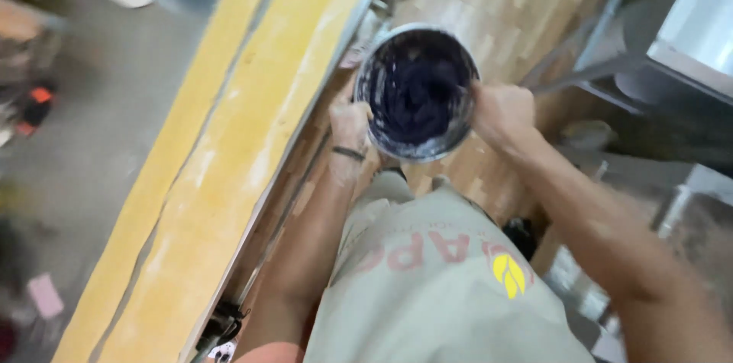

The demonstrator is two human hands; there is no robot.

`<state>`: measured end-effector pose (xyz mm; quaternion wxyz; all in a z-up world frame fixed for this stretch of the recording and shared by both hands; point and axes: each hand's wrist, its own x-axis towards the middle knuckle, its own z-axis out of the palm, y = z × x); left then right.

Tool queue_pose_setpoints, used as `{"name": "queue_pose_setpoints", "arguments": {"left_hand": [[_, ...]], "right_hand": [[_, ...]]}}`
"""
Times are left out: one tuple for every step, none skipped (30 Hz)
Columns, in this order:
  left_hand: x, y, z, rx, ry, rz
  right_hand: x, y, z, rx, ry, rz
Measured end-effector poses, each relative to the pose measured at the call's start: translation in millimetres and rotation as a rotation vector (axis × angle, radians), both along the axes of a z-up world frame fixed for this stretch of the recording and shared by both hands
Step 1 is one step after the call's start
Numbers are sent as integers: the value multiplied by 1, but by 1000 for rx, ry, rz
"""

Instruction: Mixing a dark purple filling in a metal bowl using a spoon while standing at a bakery workstation.

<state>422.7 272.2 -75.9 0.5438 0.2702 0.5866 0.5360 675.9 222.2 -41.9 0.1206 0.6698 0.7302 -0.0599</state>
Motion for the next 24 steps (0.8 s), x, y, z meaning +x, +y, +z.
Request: {"name": "queue_pose_setpoints", "arguments": {"left_hand": [[15, 16, 6, -5, -8, 1], [30, 33, 12, -11, -16, 1], [40, 45, 21, -22, -28, -4], [50, 56, 31, -42, -3, -9], [58, 69, 40, -60, 32, -18], [61, 82, 22, -71, 29, -28], [66, 94, 4, -92, 29, -64], [72, 106, -14, -112, 28, -99], [88, 115, -25, -124, 23, -126], [105, 122, -35, -125, -27, -128], [118, 130, -46, -123, -75, -123], [124, 133, -49, -133, -79, -141], [132, 147, -49, -117, -38, -201], [141, 160, -49, -100, 4, -261], [151, 171, -47, -87, 2, -275], [161, 181, -45, -100, -48, -279], [167, 181, -46, -134, -89, -292], [174, 176, -41, -142, -81, -314], [183, 177, -36, -161, -33, -340], [193, 177, -31, -179, 16, -366], [200, 178, -49, -172, 16, -388], [209, 179, -67, -249, -73, -404], [220, 177, -87, -334, -163, -428], [220, 177, -79, -336, -166, -458]], "right_hand": [[-4, 12, -4, 24, 1, -43], [-8, 24, -7, 48, 1, -86], [-13, 21, -5, 38, -12, -92], [-18, 16, -3, 42, 78, -43], [-26, 13, -2, 47, 177, 0], [-9, 20, 8, 37, 175, -10], [7, 26, 19, -44, 59, -22], [25, 31, 29, -128, -54, -33], [51, 48, 29, -141, -59, -59], [77, 63, 28, -111, -49, -147], [102, 79, 27, -76, -38, -227], [102, 75, 13, -85, -42, -246], [105, 78, -1, -73, -72, -313], [108, 81, -13, -63, -102, -382], [104, 80, 1, -51, -103, -395], [100, 77, 14, -67, 27, -422], [91, 63, 25, -102, 165, -456], [106, 56, 25, -107, 172, -479], [123, 53, 25, -110, 195, -531], [141, 50, 24, -111, 218, -583], [155, 52, 30, -102, 218, -604], [170, 54, 35, -63, 310, -687], [186, 50, 42, -24, 396, -777], [201, 47, 44, -17, 390, -806]]}}
